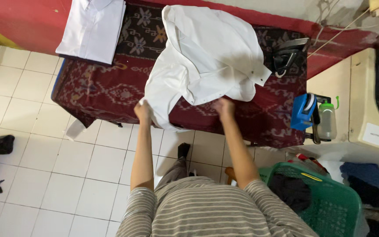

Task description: The person irons a white long-sleeved shirt on a patterned surface. They use an iron to press the sleeves and the main body of the shirt, smoothing the fabric by hand and folding parts of the garment between ironing strokes.

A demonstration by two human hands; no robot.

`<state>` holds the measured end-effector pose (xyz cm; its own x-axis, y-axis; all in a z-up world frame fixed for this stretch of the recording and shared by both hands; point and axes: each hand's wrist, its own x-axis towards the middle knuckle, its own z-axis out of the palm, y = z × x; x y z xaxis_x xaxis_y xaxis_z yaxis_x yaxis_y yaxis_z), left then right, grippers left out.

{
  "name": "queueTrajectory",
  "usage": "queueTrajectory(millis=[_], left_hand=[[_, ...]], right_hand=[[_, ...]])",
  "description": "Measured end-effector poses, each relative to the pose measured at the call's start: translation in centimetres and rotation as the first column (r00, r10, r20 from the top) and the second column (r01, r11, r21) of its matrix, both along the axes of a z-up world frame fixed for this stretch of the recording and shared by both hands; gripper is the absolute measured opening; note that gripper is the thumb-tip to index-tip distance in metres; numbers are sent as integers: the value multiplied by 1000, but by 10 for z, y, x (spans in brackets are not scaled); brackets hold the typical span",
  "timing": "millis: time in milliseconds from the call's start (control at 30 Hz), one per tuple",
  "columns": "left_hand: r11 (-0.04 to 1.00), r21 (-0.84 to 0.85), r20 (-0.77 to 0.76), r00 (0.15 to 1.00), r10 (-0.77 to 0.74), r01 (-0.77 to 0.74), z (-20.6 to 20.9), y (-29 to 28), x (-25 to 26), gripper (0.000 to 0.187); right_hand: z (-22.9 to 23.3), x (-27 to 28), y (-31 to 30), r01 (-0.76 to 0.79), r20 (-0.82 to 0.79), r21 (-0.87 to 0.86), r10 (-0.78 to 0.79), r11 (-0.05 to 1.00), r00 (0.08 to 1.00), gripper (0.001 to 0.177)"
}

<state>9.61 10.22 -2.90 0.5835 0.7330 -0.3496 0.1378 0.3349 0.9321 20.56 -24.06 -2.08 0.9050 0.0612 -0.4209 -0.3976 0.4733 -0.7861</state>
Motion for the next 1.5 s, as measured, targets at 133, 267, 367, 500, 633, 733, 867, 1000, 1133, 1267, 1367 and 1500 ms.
queueTrajectory(millis=[133,267,367,500,633,733,867,1000,1133,1267,1367,1500], left_hand=[[819,556,-56,977,207,-142,-1,7,15,46],[467,878,-126,992,20,102,6,-4,50,54],[159,969,-180,982,-58,187,8,-20,87,60],[309,937,-167,986,-8,162,3,-20,128,72],[520,696,-552,832,-53,495,-4,3,135,45],[597,634,-572,818,-67,492,-3,10,142,33],[506,783,-466,880,92,362,-3,5,136,24],[146,988,-57,992,115,40,4,-7,146,36],[336,843,-205,829,-520,419,5,-44,163,48],[220,905,-262,886,-382,363,-1,-86,164,80],[249,869,-329,876,-353,427,-1,-82,162,54],[433,786,-259,871,-417,441,0,-59,167,21]], right_hand=[[-1,42,-43,400,-163,17,-392,916,905,28],[-7,55,-43,374,-219,-120,-392,919,893,22],[-3,64,-49,449,-281,-168,-479,878,831,23],[7,70,-79,403,-252,-207,-447,891,858,23],[10,60,-118,365,-84,-380,-425,850,901,27],[11,58,-131,393,-67,-549,-508,738,859,22],[8,43,-124,440,260,-867,-540,235,800,20],[16,53,-94,715,698,-587,210,-381,685,37],[12,74,-46,249,335,-847,108,470,936,63],[4,76,-23,186,223,-948,123,259,967,84],[4,78,-28,37,44,-963,23,268,999,64],[7,81,-44,62,13,-708,-75,704,997,47]])
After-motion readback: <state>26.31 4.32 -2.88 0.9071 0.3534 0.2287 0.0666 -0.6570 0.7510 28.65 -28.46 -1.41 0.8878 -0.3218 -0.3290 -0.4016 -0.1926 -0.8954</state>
